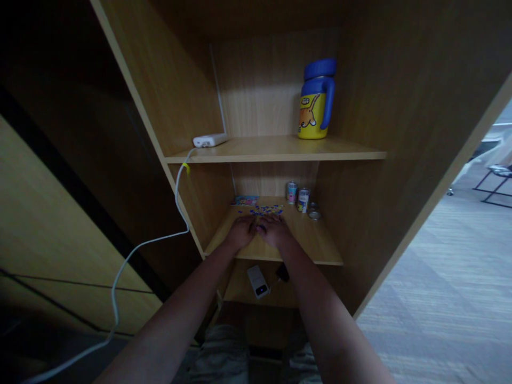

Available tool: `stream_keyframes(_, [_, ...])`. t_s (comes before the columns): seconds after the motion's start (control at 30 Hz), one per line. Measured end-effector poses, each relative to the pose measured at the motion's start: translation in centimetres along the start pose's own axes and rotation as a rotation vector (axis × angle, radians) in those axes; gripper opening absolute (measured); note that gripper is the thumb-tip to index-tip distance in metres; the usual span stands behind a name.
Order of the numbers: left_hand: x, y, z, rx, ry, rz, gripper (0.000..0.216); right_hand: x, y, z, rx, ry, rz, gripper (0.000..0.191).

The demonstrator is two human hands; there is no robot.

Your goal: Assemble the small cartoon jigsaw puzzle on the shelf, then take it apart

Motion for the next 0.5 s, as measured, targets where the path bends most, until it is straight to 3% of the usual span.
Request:
stream_keyframes(0.3, [0.3, -0.3, -0.2, 0.095, 0.054, 0.031, 0.038, 1.4, -0.9, -0.5, 0.047, 0.052, 0.023, 0.038])
stream_keyframes(0.5, [0.1, 0.2, -0.2, -0.031, 0.039, -0.026, 0.036, 1.4, -1.3, -0.4, 0.126, 0.031, 0.04, 0.036])
Point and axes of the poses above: each hand's wrist, its own z-axis towards the middle knuckle, its own x-axis out of the back of the hand, y = z × x, the point moved 5 cm from there along z, towards the middle knuckle, and after that the axes turned 12 degrees about z, right-handed, at the moved point
